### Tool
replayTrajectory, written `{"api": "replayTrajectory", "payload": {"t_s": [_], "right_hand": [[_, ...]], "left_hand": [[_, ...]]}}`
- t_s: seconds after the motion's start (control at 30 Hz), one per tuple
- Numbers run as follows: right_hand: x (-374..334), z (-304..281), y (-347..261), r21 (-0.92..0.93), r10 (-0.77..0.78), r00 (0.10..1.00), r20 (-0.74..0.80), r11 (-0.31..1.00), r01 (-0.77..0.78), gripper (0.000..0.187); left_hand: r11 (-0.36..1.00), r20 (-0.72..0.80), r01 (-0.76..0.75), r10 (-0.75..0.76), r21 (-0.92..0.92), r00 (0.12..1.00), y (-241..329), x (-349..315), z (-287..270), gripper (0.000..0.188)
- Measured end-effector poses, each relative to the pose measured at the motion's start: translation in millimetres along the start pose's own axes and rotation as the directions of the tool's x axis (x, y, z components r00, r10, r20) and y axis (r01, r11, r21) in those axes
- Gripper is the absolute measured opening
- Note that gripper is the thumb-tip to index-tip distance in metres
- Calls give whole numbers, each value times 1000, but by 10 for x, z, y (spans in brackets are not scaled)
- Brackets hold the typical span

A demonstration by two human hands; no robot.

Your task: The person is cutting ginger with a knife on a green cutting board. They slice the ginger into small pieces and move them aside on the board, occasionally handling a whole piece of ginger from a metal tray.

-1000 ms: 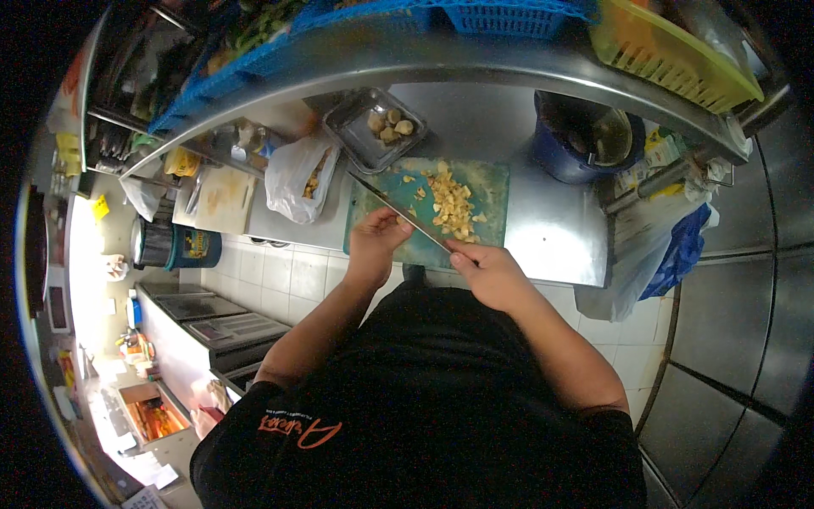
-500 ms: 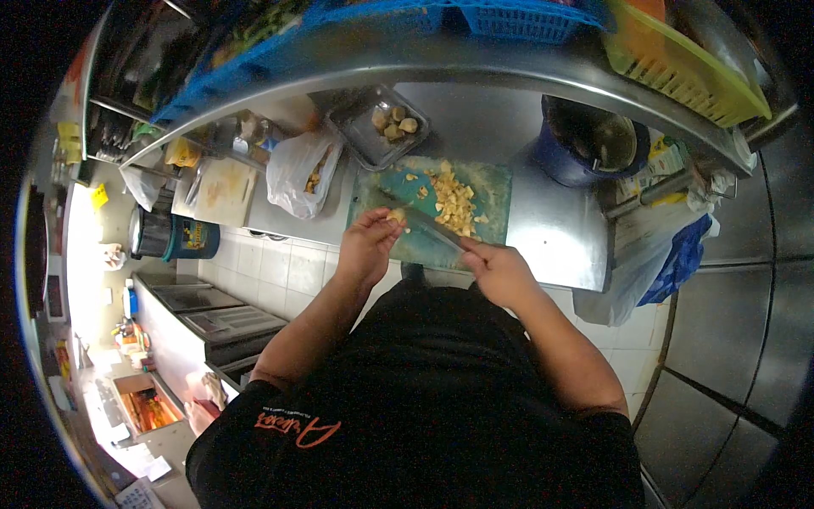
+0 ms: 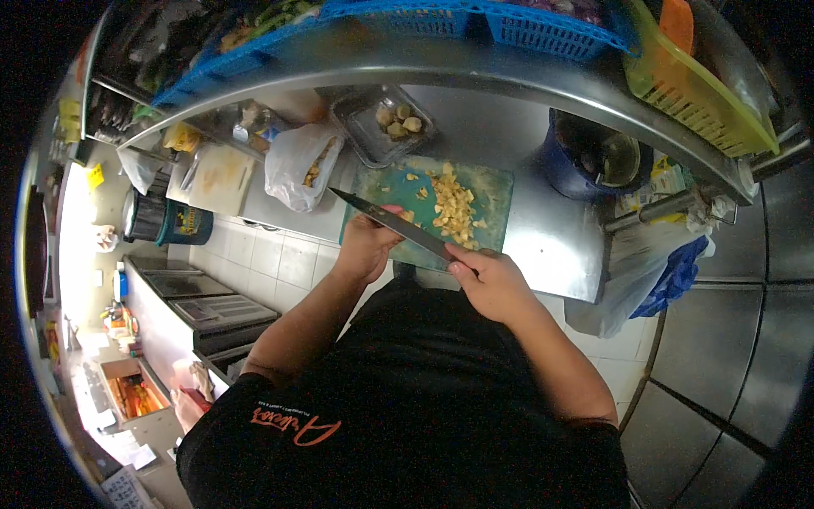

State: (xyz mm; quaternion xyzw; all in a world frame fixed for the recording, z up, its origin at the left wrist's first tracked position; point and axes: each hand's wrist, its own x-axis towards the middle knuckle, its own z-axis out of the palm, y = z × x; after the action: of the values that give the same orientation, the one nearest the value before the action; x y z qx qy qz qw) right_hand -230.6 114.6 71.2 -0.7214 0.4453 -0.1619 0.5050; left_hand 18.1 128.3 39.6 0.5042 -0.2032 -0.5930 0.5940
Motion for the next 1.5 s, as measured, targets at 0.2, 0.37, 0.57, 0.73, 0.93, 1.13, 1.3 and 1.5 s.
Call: {"api": "replayTrajectory", "payload": {"t_s": [0.2, 0.37, 0.57, 0.73, 0.93, 1.13, 1.3, 1.5], "right_hand": [[-47, -22, 421, -61, 58, 998, -11, 996, -59, 36], [-69, 57, 550, -42, 102, 995, -5, 994, -102, 36], [-187, -57, 828, -17, 282, 957, -63, 959, -283, 35], [-121, -106, 341, 164, 207, 978, 15, 965, -207, 37], [-35, 35, 332, 164, 40, 998, -46, 986, -32, 38], [-74, 71, 317, 120, 70, 997, -30, 991, -65, 38], [-76, 96, 307, 111, 52, 998, -46, 993, -46, 38], [-109, 25, 83, 38, -31, 999, -35, 999, 33, 38]], "left_hand": [[997, 44, 71, -71, -8, 997, -116, 56, -180, 32], [993, -25, 115, -115, -30, 993, -215, 28, -219, 32], [996, -43, -72, 74, 54, 996, -145, 9, -241, 38], [997, 30, -67, 66, 36, 997, -76, 55, -161, 37], [997, 68, -2, 7, -76, 998, 9, 41, -76, 29], [982, 69, 61, -49, -179, 996, -16, -21, -34, 20], [996, 40, 18, -15, -85, 999, -54, -31, -22, 21], [998, 16, -48, 49, -29, 999, -38, -56, -52, 29]]}}
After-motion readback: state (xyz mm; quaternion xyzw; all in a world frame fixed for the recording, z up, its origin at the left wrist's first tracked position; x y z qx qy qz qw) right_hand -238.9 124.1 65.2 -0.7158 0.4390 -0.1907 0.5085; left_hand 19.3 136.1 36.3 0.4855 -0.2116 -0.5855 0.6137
